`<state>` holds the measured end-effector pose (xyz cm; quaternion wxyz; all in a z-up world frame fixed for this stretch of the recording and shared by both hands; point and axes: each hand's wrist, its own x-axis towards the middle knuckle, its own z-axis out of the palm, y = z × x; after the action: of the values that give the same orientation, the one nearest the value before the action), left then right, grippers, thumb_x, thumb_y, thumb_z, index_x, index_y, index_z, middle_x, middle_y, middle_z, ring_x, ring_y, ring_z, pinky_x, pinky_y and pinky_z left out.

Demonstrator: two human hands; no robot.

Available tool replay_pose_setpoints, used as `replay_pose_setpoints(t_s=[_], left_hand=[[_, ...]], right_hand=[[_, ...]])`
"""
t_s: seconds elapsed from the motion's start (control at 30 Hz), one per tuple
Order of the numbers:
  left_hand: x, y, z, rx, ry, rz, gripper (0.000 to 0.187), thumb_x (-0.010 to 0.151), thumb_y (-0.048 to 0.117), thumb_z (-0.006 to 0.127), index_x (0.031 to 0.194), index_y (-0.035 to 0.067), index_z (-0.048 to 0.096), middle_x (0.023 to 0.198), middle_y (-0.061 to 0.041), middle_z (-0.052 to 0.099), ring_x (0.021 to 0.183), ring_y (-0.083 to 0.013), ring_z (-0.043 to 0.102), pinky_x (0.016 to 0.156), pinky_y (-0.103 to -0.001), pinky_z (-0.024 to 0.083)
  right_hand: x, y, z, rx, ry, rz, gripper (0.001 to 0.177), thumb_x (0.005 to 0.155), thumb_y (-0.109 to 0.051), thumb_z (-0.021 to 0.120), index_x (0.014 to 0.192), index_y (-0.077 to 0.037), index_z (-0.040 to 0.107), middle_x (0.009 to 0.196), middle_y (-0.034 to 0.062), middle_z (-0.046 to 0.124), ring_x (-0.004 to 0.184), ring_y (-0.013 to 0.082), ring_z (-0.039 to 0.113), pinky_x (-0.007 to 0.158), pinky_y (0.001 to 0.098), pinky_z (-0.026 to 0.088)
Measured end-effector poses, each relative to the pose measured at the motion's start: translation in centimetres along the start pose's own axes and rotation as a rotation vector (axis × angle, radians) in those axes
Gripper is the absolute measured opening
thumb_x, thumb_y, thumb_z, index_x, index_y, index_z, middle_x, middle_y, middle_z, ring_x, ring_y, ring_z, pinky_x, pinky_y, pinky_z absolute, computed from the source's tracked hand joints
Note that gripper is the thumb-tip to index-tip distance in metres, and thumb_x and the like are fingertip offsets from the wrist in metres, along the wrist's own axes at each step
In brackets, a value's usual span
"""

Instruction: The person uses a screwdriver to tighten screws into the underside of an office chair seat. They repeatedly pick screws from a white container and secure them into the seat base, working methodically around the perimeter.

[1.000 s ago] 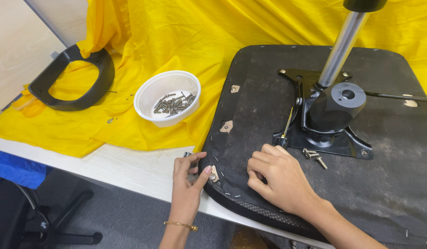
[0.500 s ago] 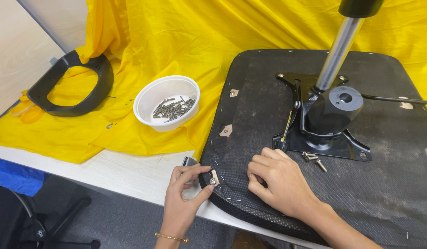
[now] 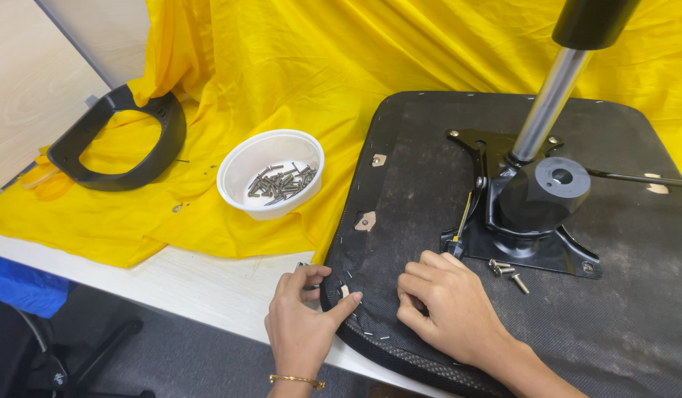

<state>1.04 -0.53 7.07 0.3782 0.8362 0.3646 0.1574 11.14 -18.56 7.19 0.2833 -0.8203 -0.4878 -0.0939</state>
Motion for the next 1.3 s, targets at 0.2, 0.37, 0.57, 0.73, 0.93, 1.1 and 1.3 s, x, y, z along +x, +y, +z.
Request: replay_pose_setpoints(t_s=[0.2,0.37,0.57,0.73,0.93,1.1,1.3], left_hand=[[0.0,-0.7,1.7,-0.179,0.117,-0.121,0.064,0.053,0.034,0.1,0.107,0.01,0.074,0.102,-0.003,0.078,0.092,-0.0167,0.076,0.083,-0.033,0.058],[0.4,-2.1,4.9,-0.548,0.298,-0.2,0.044,0.062,0.02,0.094,0.099,0.003,0.076,0.103,-0.011,0.077,0.099,-0.022,0.072,0.089,-0.035,0.056],[0.3,-4.1,4.3,-0.772,0.156,-0.228,0.044,0.069,0.009,0.087,0.11,0.002,0.074,0.114,-0.013,0.074,0.113,-0.0226,0.066,0.097,-0.037,0.053],[-0.8,-4.5,4.0,-0.878,0.069,-0.271,0.048,0.075,0.002,0.08,0.122,0.003,0.07,0.127,-0.015,0.069,0.127,-0.0216,0.06,0.105,-0.038,0.05],[-1.4,-5.2,4.2,-0.937,0.058,-0.176,0.046,0.077,-0.003,0.075,0.123,0.002,0.069,0.13,-0.015,0.068,0.131,-0.0219,0.059,0.104,-0.038,0.054],[-1.3,-5.5,3.7,-0.719,0.021,-0.074,0.038,0.078,-0.001,0.073,0.115,0.006,0.075,0.134,-0.009,0.066,0.128,-0.0199,0.061,0.098,-0.038,0.055],[0.4,-5.6,0.6,-0.198,-0.115,0.315,0.029,0.08,0.015,0.077,0.108,0.018,0.084,0.124,-0.007,0.065,0.112,-0.0191,0.068,0.09,-0.037,0.055]], right_hand=[[0.2,0.1,0.1,0.01,0.013,-0.004,0.017,0.073,-0.018,0.066,0.062,-0.007,0.059,0.062,0.0037,0.055,0.066,0.0224,0.052,0.066,0.0375,0.044],[0.1,0.0,0.1,0.02,0.01,0.02,0.017,0.074,-0.018,0.065,0.061,-0.008,0.059,0.06,0.003,0.055,0.064,0.0216,0.051,0.066,0.0367,0.044],[-0.2,-0.1,-0.2,0.026,0.022,-0.003,0.017,0.075,-0.018,0.065,0.063,-0.007,0.058,0.061,0.0035,0.055,0.066,0.0221,0.051,0.067,0.0368,0.044],[-0.5,-0.1,-0.5,0.032,0.037,-0.023,0.017,0.075,-0.017,0.065,0.064,-0.007,0.058,0.063,0.0041,0.055,0.067,0.0228,0.051,0.068,0.0375,0.043],[-0.8,-0.2,-0.6,0.044,0.053,-0.023,0.016,0.077,-0.016,0.064,0.065,-0.007,0.059,0.063,0.004,0.055,0.068,0.0228,0.051,0.069,0.0377,0.044],[-0.8,-0.2,-0.5,0.052,0.051,-0.007,0.015,0.077,-0.016,0.065,0.065,-0.007,0.06,0.062,0.0038,0.054,0.067,0.0222,0.05,0.07,0.0372,0.045],[-0.9,-0.1,-0.5,0.078,0.051,-0.016,0.015,0.077,-0.015,0.064,0.066,-0.007,0.061,0.062,0.0031,0.054,0.067,0.0205,0.05,0.07,0.0366,0.044]])
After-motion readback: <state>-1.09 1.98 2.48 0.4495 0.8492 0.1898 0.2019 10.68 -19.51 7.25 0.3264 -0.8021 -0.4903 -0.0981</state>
